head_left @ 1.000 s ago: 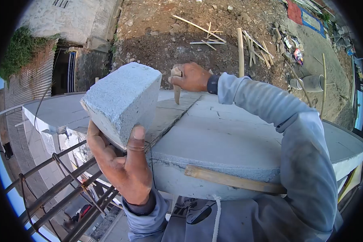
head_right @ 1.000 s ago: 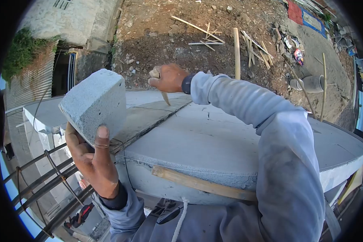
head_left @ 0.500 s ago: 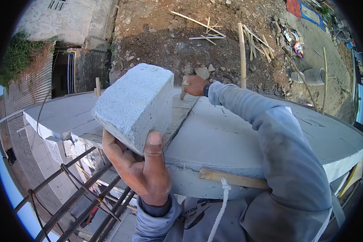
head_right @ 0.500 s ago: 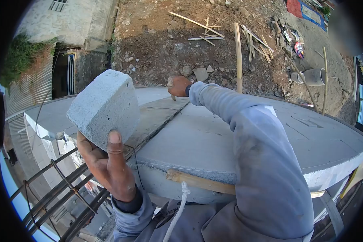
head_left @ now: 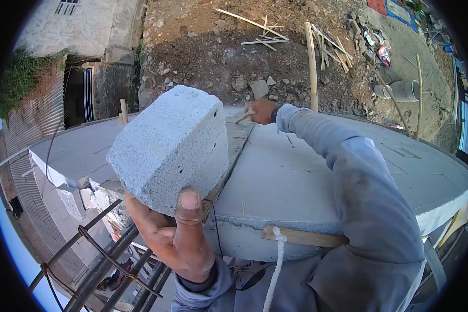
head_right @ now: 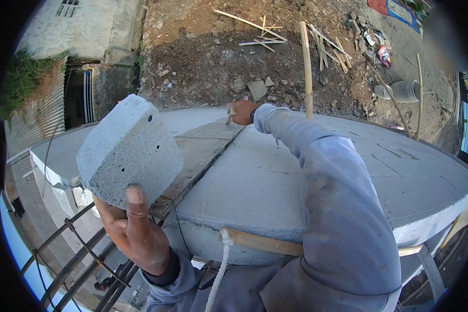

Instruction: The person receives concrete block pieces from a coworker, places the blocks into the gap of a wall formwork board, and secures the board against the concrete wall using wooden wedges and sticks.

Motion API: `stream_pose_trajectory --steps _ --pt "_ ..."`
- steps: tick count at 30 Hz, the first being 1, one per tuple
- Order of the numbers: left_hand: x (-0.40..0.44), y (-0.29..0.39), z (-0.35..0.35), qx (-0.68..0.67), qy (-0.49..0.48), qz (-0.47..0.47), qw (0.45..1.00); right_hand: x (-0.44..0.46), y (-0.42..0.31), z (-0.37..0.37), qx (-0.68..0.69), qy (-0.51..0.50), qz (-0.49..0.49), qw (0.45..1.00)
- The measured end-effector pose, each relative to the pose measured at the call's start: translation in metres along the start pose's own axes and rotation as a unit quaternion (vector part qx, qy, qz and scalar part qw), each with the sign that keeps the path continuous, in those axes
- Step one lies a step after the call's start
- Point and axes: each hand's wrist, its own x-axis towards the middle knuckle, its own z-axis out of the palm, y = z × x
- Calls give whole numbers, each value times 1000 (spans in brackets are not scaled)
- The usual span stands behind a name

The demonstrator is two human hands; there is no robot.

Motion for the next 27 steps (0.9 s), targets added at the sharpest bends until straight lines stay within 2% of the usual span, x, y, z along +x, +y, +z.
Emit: stream_pose_trajectory --steps 3,6,9,12,16,22,27 --pt "-1 1 1 -1 8 -7 1000 -10 0 14 -113 -72 -42 990" --pt "0 -1 -2 22 -1 9 1000 -17 -18 20 -13 -49 -13 999" --pt "-1 -2 -3 21 3 5 1000 3 -16 24 118 89 45 988" --pt "-2 0 -4 16 20 -8 1000 24 -11 23 151 139 50 977" --pt "-2 5 -5 19 7 -20 1000 32 -13 26 107 181 115 971" --pt "-4 3 -6 19 32 -12 999 23 10 38 115 186 192 957" --pt "-4 3 -7 32 29 -29 999 21 23 36 49 123 72 989"
